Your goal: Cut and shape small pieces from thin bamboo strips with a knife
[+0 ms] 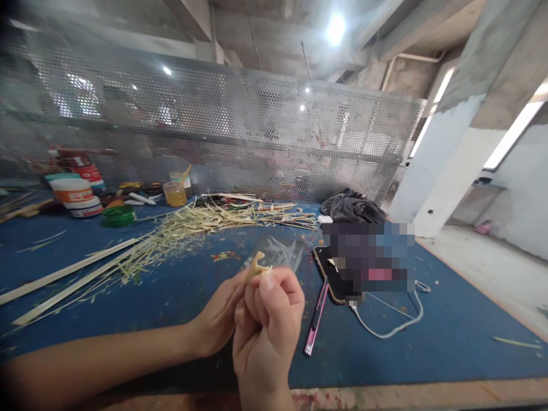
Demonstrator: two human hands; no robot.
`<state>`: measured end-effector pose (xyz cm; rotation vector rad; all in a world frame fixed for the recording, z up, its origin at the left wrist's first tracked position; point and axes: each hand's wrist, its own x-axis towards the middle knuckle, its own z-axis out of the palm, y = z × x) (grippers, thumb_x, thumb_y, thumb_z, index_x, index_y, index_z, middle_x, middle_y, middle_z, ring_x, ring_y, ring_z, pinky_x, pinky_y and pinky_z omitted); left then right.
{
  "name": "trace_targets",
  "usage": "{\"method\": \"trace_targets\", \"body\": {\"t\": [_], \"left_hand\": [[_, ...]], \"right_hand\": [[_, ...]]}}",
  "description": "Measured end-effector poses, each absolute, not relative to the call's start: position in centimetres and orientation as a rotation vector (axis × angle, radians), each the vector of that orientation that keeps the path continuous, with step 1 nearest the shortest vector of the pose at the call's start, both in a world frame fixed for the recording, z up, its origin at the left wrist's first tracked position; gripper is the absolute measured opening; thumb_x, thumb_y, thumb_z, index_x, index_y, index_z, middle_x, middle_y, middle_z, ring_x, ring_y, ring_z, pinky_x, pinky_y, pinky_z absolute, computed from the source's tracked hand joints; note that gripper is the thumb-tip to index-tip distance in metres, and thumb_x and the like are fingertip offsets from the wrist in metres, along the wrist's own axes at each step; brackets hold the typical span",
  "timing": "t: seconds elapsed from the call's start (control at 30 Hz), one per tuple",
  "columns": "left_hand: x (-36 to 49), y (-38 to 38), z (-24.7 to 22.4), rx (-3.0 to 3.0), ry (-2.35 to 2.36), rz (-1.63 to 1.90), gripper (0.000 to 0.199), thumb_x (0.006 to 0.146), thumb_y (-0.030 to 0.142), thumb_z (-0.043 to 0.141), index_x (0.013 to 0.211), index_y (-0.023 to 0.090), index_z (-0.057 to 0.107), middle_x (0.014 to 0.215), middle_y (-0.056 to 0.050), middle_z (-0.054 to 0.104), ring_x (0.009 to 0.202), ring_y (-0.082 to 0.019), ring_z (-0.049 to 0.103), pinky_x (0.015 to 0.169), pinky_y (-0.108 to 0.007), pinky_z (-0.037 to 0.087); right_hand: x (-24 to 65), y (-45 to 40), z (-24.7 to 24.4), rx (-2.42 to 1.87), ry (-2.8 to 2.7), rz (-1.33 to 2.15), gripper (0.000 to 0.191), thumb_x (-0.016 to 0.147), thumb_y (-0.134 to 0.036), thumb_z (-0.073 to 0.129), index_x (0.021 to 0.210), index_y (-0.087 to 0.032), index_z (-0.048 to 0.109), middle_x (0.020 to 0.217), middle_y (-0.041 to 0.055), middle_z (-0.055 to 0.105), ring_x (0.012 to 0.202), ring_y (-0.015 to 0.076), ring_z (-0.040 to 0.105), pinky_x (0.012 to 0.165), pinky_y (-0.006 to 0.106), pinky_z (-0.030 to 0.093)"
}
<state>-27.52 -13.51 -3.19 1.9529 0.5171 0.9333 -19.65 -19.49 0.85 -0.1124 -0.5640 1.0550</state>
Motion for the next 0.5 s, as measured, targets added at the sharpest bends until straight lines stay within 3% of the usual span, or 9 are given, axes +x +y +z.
{"method": "trace_targets", "body": {"t": [0.2, 0.3, 0.4, 0.5], "left_hand": [[-27.8, -13.8, -3.1, 2.049, 0.507, 0.905, 0.043, 0.096, 0.055, 0.024, 0.077, 0.020, 0.041, 0.060, 0.003, 0.045, 0.064, -0.014, 0.051, 0.054, -0.023, 0.041], [-27.9, -13.1, -2.7, 2.444, 0.458, 0.982, 0.036, 0.101, 0.038, 0.018, 0.079, 0.020, 0.041, 0.058, 0.005, 0.048, 0.053, -0.010, 0.050, 0.050, -0.019, 0.040], [-28.5, -11.1, -1.7, 2.980, 0.199, 1.144, 0.035, 0.102, 0.028, 0.016, 0.081, 0.019, 0.043, 0.059, 0.005, 0.051, 0.047, -0.008, 0.048, 0.046, -0.018, 0.035], [-29.5, -8.6, -0.5, 3.168, -0.010, 1.228, 0.035, 0.100, 0.033, 0.024, 0.077, 0.020, 0.047, 0.053, 0.004, 0.048, 0.044, -0.011, 0.043, 0.043, -0.024, 0.025]], "right_hand": [[-19.5, -19.6, 1.0, -0.144, -0.553, 1.052, 0.030, 0.075, -0.024, 0.063, 0.057, -0.021, 0.040, 0.046, -0.0118, 0.012, 0.037, 0.0035, 0.003, 0.030, 0.013, 0.009], [-18.8, -19.8, 0.7, -0.180, -0.571, 1.060, 0.032, 0.076, -0.028, 0.063, 0.055, -0.020, 0.039, 0.046, -0.0116, 0.012, 0.038, 0.0040, 0.004, 0.030, 0.013, 0.010], [-17.4, -20.4, -0.2, -0.339, -0.657, 1.099, 0.035, 0.079, -0.035, 0.061, 0.053, -0.019, 0.043, 0.044, -0.0091, 0.023, 0.039, 0.0051, 0.014, 0.034, 0.015, 0.018], [-15.5, -21.6, -1.4, -0.607, -0.825, 1.191, 0.041, 0.082, -0.052, 0.057, 0.061, -0.017, 0.056, 0.045, -0.0039, 0.042, 0.040, 0.0059, 0.027, 0.038, 0.017, 0.020]]}}
